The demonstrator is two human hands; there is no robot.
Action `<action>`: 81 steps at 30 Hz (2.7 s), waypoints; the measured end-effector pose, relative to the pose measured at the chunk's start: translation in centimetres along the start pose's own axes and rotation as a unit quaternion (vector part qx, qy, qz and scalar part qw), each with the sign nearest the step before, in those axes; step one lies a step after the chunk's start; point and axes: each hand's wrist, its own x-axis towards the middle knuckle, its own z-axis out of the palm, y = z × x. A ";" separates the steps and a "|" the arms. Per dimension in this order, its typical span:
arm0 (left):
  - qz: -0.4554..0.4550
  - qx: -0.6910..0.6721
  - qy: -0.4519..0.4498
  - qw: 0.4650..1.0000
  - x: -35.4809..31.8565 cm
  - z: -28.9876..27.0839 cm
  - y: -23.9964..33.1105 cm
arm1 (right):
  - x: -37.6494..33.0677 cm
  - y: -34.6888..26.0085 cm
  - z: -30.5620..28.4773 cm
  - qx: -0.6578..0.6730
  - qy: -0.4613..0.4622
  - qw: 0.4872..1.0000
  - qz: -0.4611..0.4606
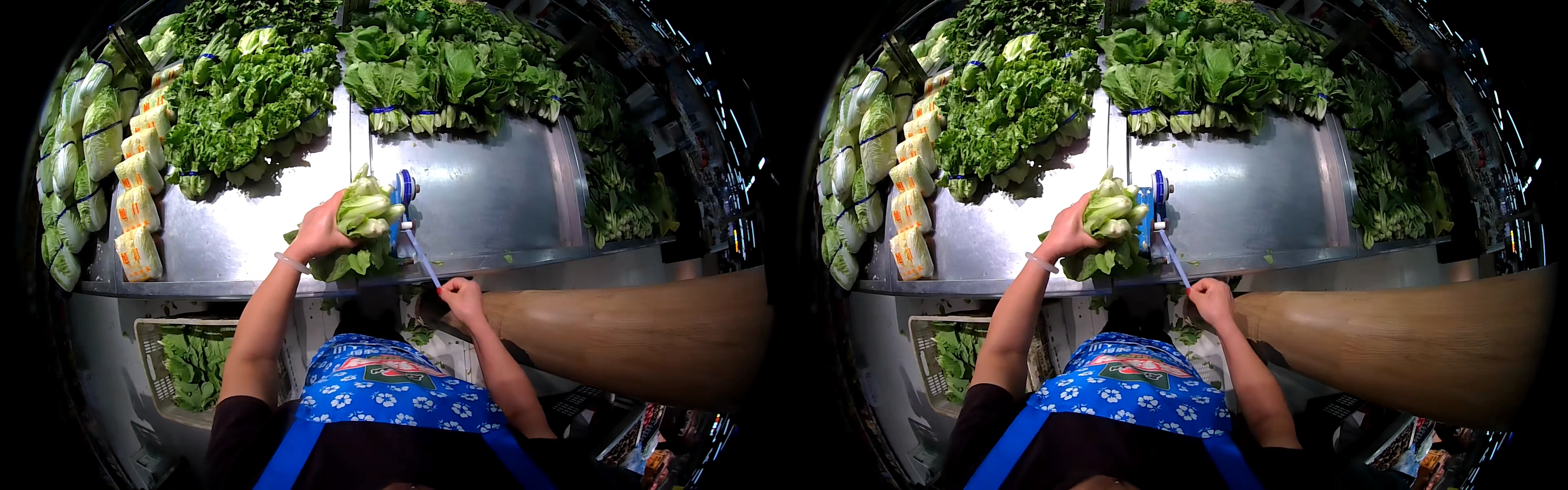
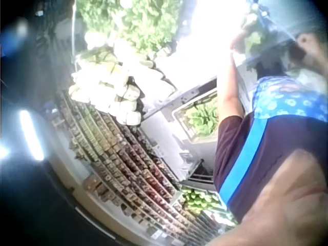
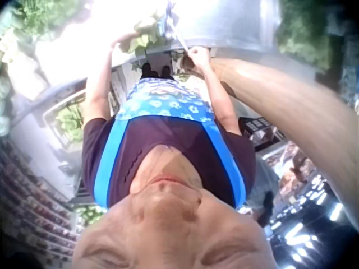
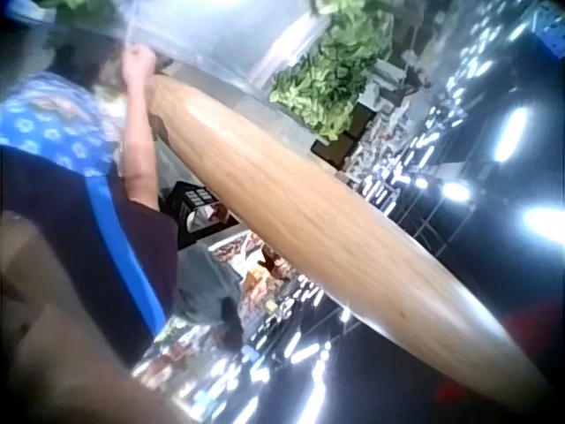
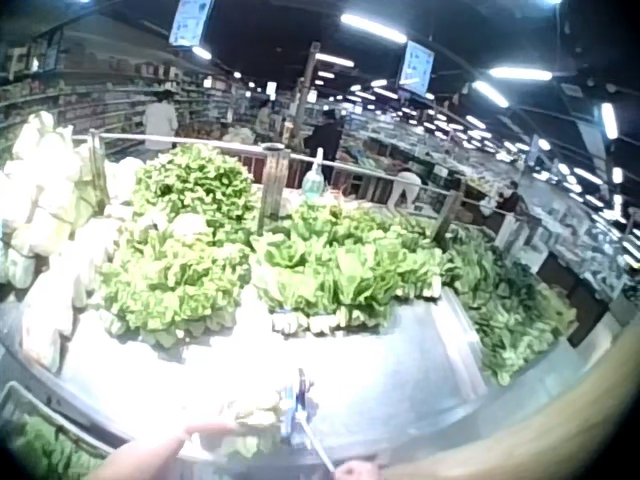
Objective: The person gathers loose leafy vegetables from a white basket, trims the stems using a manual cutter, and secures the bunch with a rubber band. The finished bundles are placed on a metal display counter.
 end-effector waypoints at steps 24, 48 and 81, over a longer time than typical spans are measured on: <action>0.056 0.268 0.222 0.936 2.7 14.8 4.0 | 17.8 -19.8 -0.8 -0.337 -0.103 0.934 0.067; 0.089 0.323 0.016 0.942 6.2 10.9 4.1 | 15.6 -7.6 1.0 0.437 -0.070 0.894 0.069; 0.053 0.317 -0.229 0.919 -12.7 20.7 3.0 | 6.2 3.6 12.6 0.096 0.094 0.981 0.142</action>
